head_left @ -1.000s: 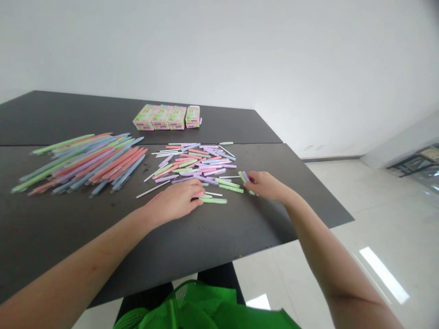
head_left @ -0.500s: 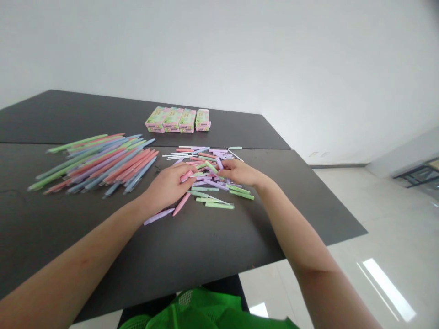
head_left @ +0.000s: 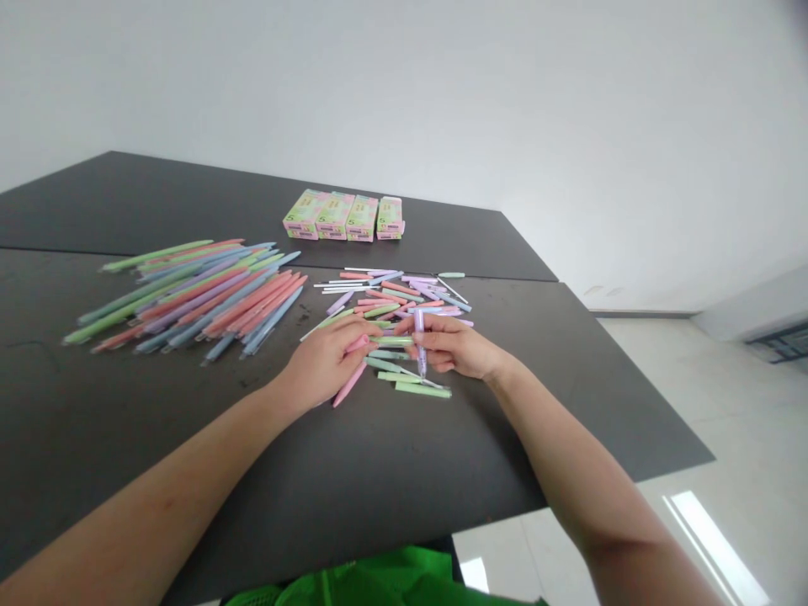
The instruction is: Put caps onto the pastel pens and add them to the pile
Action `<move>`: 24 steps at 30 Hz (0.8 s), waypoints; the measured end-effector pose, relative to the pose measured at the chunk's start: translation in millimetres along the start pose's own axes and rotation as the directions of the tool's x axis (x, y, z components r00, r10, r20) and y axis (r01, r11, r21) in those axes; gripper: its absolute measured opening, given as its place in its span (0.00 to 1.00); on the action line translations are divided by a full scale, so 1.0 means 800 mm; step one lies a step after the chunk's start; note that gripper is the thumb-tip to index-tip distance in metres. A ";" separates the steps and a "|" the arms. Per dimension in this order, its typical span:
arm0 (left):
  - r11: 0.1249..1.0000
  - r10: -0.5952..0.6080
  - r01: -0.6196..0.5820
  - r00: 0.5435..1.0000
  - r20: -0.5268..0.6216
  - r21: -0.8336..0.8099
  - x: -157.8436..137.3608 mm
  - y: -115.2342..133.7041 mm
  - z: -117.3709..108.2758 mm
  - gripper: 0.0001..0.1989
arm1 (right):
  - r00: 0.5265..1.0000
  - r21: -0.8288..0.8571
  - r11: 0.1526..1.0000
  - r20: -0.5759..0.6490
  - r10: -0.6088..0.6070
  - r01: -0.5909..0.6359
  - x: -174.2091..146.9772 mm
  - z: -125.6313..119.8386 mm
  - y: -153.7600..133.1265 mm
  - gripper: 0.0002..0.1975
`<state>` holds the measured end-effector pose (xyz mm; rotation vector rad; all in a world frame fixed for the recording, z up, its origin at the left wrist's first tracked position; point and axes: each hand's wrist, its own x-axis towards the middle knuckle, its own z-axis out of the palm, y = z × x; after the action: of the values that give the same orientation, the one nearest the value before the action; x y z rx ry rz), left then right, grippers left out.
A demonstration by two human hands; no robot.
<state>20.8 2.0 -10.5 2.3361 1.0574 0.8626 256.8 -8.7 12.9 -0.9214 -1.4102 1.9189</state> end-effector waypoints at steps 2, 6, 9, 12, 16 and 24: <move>1.000 -0.017 0.017 1.000 -0.004 -0.010 0.000 0.000 -0.001 0.12 | 0.998 -0.026 0.998 -0.009 -0.064 0.064 0.000 -0.002 0.001 0.17; 0.999 -0.022 0.023 1.000 0.003 -0.022 0.000 0.004 -0.002 0.12 | 0.990 -0.051 0.990 -0.037 -0.134 0.132 0.000 0.001 0.003 0.15; 1.000 -0.025 0.025 1.000 -0.002 -0.016 0.000 0.007 -0.003 0.12 | 0.986 -0.044 0.987 -0.052 -0.156 0.154 0.000 0.003 0.003 0.14; 1.000 -0.019 0.019 1.000 -0.003 -0.007 0.000 0.007 -0.005 0.12 | 0.987 -0.039 0.989 -0.069 -0.145 0.143 0.000 0.002 0.002 0.14; 1.000 0.024 -0.025 1.000 -0.006 -0.011 0.001 0.001 -0.003 0.12 | 0.988 -0.049 0.993 -0.113 -0.109 0.104 0.002 0.002 0.002 0.14; 0.992 -0.042 0.040 0.999 -0.011 -0.118 0.005 0.000 0.002 0.11 | 0.972 -0.402 0.915 -0.220 -0.086 -0.010 0.007 0.003 0.007 0.15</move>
<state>23.9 4.7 -10.0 2.2071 1.0279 0.9017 251.2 -7.6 6.8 -1.2529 -1.6928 1.4545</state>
